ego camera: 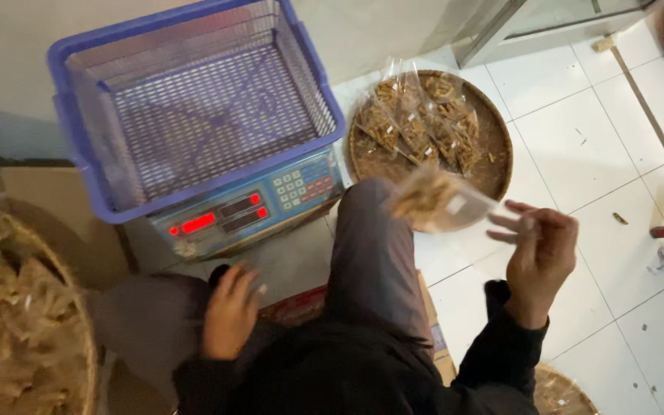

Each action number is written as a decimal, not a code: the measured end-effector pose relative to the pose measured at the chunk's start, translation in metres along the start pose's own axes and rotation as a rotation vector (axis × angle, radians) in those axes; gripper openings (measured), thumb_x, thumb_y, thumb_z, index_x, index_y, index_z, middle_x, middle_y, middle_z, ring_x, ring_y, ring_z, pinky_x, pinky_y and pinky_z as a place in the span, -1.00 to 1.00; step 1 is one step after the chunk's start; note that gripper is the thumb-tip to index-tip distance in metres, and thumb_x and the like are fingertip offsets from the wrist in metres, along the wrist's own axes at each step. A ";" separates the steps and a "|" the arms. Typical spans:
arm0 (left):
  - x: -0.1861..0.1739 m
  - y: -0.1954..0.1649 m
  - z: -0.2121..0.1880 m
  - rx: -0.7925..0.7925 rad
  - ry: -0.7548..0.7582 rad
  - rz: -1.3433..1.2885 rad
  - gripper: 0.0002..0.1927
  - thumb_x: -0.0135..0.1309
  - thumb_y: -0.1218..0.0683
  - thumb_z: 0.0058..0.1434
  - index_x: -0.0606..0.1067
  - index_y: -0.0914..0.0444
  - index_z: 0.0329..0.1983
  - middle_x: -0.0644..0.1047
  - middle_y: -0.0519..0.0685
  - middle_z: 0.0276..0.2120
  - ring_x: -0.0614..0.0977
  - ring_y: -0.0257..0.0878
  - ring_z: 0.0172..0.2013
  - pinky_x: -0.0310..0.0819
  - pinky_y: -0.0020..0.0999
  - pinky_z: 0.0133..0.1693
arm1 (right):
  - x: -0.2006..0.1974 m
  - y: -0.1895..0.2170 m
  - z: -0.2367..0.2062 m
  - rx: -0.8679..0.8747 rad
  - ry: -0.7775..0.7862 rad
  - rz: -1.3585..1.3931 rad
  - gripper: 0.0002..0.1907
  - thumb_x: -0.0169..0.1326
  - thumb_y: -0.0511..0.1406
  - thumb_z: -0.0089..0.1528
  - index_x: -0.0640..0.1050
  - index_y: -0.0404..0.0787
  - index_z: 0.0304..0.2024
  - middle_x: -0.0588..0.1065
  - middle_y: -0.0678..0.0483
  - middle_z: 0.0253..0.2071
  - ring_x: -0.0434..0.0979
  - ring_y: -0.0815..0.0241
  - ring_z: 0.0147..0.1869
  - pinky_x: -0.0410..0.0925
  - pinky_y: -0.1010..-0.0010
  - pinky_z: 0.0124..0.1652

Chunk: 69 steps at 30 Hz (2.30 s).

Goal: The person sits on the floor and fills clear plastic bags with dried food pieces taken from large woven baskets. They place each filled bag on a digital scale with a basket on top to weigh it, press the scale buttons, then set filled bags on a round tray beside them.

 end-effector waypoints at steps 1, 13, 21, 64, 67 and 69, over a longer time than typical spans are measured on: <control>-0.008 0.005 -0.004 0.020 -0.045 0.056 -0.68 0.21 0.10 0.19 0.54 0.24 0.02 0.53 0.13 0.13 0.58 0.12 0.08 0.47 -0.10 0.09 | -0.009 -0.025 0.011 -0.019 -0.025 -0.053 -0.91 -0.16 -0.45 0.54 0.25 -0.39 0.05 0.52 -0.19 0.10 0.68 0.10 0.02 0.61 0.30 -0.11; -0.029 0.097 -0.119 -0.262 -0.355 0.633 -0.75 0.17 -0.02 0.54 0.60 0.28 -0.01 0.44 0.24 0.21 0.46 0.28 0.25 0.32 0.27 0.36 | 0.033 -0.327 0.035 0.002 -0.222 -0.628 -0.91 -0.02 -0.39 0.48 0.35 -0.28 -0.02 0.50 -0.31 -0.21 0.50 -0.43 -0.12 0.38 -0.04 -0.18; -0.016 0.112 -0.132 -0.438 -0.339 0.672 -0.73 0.09 -0.07 0.60 0.61 0.21 -0.03 0.45 0.15 0.22 0.38 0.16 0.36 0.18 0.17 0.46 | 0.054 -0.337 -0.016 0.337 -0.125 -0.613 -0.75 -0.02 -0.43 0.32 0.40 -0.28 0.06 0.51 -0.26 -0.09 0.50 -0.35 0.00 0.37 -0.03 -0.04; -0.042 0.044 -0.060 -0.249 -0.574 0.390 -0.78 0.21 -0.02 0.21 0.63 0.07 -0.10 0.51 0.00 0.17 0.52 0.09 0.21 0.29 0.27 0.33 | 0.157 -0.010 0.206 -0.636 0.412 -0.687 -0.87 0.11 -0.49 0.29 0.57 -0.26 -0.11 0.50 -0.17 0.15 0.56 -0.13 0.01 0.44 0.15 -0.09; -0.056 0.036 -0.063 -0.295 -0.539 0.353 -0.78 0.21 0.00 0.21 0.62 0.10 -0.10 0.51 0.01 0.17 0.51 0.11 0.22 0.26 0.29 0.32 | 0.155 0.078 0.197 -0.836 0.339 -0.715 -0.87 0.15 -0.55 0.29 0.56 -0.31 -0.13 0.48 -0.12 0.00 0.55 -0.11 0.01 0.45 0.16 -0.05; -0.065 0.032 -0.067 -0.297 -0.564 0.328 -0.79 0.20 0.02 0.20 0.62 0.10 -0.11 0.51 0.00 0.16 0.51 0.10 0.22 0.25 0.28 0.32 | 0.158 0.125 0.190 -0.950 0.295 -0.726 -0.91 0.19 -0.58 0.38 0.56 -0.37 -0.15 0.45 -0.10 -0.14 0.54 -0.08 -0.07 0.44 0.17 -0.06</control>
Point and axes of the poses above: each hand's wrist, its own z-axis towards the middle knuckle, its own x-axis out of the palm, y = z × x, the point moved 2 cm from there along z, towards the middle knuckle
